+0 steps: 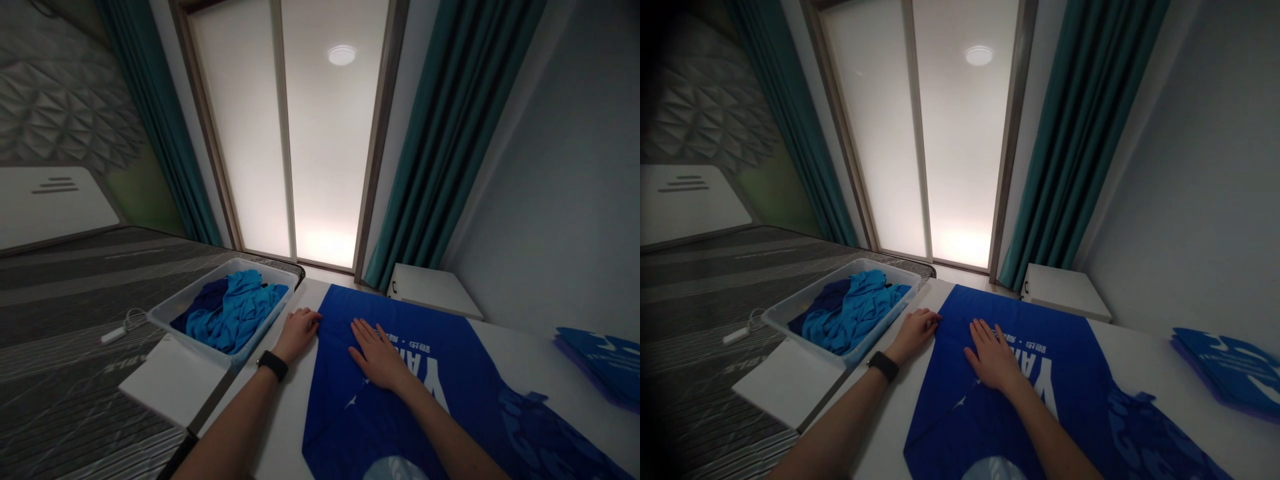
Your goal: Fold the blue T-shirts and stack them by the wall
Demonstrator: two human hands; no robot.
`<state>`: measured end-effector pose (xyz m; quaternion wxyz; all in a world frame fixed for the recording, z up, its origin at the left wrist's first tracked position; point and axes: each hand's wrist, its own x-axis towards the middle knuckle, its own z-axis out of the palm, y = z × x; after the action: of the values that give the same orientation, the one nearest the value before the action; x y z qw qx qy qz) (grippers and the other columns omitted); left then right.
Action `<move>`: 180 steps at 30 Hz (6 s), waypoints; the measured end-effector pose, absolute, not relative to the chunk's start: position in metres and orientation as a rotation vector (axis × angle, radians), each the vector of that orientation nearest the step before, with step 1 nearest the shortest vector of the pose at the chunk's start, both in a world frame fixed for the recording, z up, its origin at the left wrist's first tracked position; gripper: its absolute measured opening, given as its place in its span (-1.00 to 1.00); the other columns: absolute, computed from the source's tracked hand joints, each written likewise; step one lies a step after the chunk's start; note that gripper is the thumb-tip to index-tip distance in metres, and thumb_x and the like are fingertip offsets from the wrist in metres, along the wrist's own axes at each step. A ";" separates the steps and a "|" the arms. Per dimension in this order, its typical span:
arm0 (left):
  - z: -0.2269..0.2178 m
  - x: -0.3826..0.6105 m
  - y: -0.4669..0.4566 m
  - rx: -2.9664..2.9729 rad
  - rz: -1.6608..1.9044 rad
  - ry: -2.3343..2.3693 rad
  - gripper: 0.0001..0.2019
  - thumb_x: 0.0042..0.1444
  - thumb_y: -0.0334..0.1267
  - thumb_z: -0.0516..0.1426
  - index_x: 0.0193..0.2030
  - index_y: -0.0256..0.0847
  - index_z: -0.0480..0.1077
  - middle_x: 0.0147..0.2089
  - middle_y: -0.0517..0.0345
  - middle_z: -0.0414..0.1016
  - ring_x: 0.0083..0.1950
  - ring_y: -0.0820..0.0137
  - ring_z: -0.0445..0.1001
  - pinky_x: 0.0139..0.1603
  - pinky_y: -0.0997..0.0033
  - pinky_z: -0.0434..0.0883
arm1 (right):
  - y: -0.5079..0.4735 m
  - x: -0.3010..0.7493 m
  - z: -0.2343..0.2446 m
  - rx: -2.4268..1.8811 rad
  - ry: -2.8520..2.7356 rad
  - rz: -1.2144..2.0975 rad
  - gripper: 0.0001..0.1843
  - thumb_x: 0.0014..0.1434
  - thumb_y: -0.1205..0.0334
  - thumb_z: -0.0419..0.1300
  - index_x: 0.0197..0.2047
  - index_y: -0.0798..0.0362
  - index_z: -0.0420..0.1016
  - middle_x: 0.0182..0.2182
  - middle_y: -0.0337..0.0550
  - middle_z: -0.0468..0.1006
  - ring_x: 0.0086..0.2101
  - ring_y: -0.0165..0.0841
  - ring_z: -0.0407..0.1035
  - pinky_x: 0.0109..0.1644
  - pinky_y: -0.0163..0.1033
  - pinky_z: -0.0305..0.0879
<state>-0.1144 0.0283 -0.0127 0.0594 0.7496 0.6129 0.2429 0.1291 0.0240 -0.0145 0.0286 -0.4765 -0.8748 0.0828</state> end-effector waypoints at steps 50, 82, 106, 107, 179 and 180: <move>-0.013 -0.080 -0.018 2.571 0.253 1.648 -0.33 0.32 0.20 -0.18 0.44 -0.12 0.02 0.48 -0.02 -0.04 0.49 0.07 -0.12 0.43 -0.10 -0.05 | 0.081 0.098 0.002 -1.393 -2.532 0.160 -0.71 0.31 0.27 0.03 0.03 0.02 0.46 -0.05 -0.03 0.47 0.00 -0.22 0.29 0.06 -0.15 0.14; -0.025 -0.085 -0.012 2.545 0.283 1.747 -0.42 0.37 -0.05 -0.17 0.44 -0.26 0.00 0.47 -0.05 -0.03 0.48 0.19 -0.05 0.43 0.00 -0.01 | 0.008 0.101 -0.011 -1.124 -2.706 0.127 -0.38 0.39 0.03 -0.22 0.42 0.12 0.02 0.39 -0.03 0.06 0.36 -0.23 -0.11 0.42 -0.01 -0.25; 0.001 -0.101 -0.042 2.715 0.239 1.348 -0.26 0.30 0.18 -0.08 0.49 -0.03 -0.25 0.51 0.05 -0.21 0.50 0.15 -0.18 0.45 -0.02 -0.14 | -0.027 0.148 -0.013 -1.299 -2.683 0.251 -0.30 0.38 -0.14 -0.23 0.45 0.05 -0.10 0.42 -0.12 -0.13 0.38 -0.24 -0.25 0.44 0.03 -0.35; 0.004 -0.105 -0.049 2.724 0.225 1.297 -0.24 0.28 0.19 -0.05 0.49 -0.02 -0.26 0.51 0.05 -0.21 0.50 0.14 -0.16 0.45 -0.02 -0.13 | -0.027 0.148 -0.014 -1.294 -2.678 0.248 -0.30 0.38 -0.14 -0.22 0.45 0.03 -0.10 0.42 -0.12 -0.13 0.38 -0.23 -0.25 0.43 0.03 -0.35; -0.015 0.003 -0.020 2.786 0.339 1.229 -0.38 0.33 0.09 -0.07 0.44 -0.12 0.02 0.46 -0.01 0.04 0.47 0.17 -0.01 0.43 -0.04 -0.05 | -0.044 0.227 -0.015 -1.689 -2.510 0.304 -0.25 0.34 -0.18 -0.20 0.44 0.09 -0.04 0.41 -0.09 -0.12 0.38 -0.21 -0.26 0.43 0.07 -0.37; -0.015 0.003 -0.020 2.782 0.334 1.229 -0.38 0.32 0.09 -0.07 0.43 -0.12 0.02 0.46 -0.01 0.04 0.47 0.17 -0.01 0.43 -0.04 -0.05 | -0.043 0.228 -0.016 -1.679 -2.504 0.303 -0.25 0.34 -0.18 -0.20 0.44 0.08 -0.04 0.41 -0.09 -0.11 0.38 -0.21 -0.25 0.43 0.08 -0.37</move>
<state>0.0031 -0.0198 -0.0149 0.0409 0.9085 0.4014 0.1092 0.2276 -0.0433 -0.0157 0.0559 -0.5533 -0.8251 0.0998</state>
